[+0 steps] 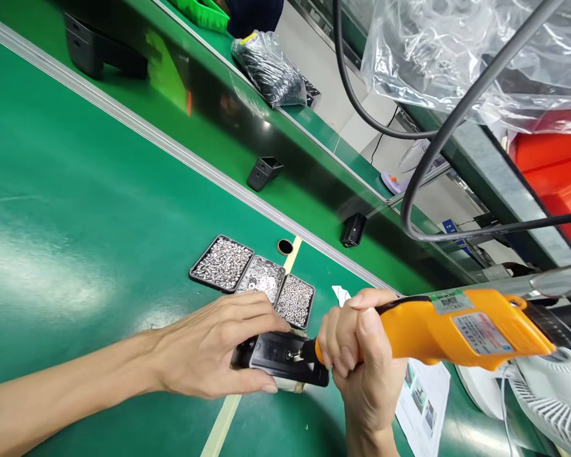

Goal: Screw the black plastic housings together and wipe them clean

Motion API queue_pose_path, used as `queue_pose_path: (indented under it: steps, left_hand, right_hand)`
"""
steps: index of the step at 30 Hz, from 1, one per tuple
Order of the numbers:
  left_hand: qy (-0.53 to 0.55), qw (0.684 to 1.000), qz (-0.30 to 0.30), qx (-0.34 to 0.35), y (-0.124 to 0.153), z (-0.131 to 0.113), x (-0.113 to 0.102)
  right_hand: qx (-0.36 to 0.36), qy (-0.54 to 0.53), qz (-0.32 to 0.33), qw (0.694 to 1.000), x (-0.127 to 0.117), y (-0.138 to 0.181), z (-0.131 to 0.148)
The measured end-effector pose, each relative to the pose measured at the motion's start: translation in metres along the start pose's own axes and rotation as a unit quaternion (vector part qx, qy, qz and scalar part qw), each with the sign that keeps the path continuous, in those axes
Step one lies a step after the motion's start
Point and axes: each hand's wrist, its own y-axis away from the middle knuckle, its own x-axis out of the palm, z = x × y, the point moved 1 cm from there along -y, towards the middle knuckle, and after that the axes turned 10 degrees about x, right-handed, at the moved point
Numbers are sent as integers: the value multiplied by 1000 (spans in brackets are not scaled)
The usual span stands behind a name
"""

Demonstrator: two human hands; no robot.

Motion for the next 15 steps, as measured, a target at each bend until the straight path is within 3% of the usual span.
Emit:
queue_pose_path:
  steps: [15]
  left_hand:
    - [0,1000,-4,-30,0,-1,3]
  right_hand:
    - [13,12,47,999,1,12,-1]
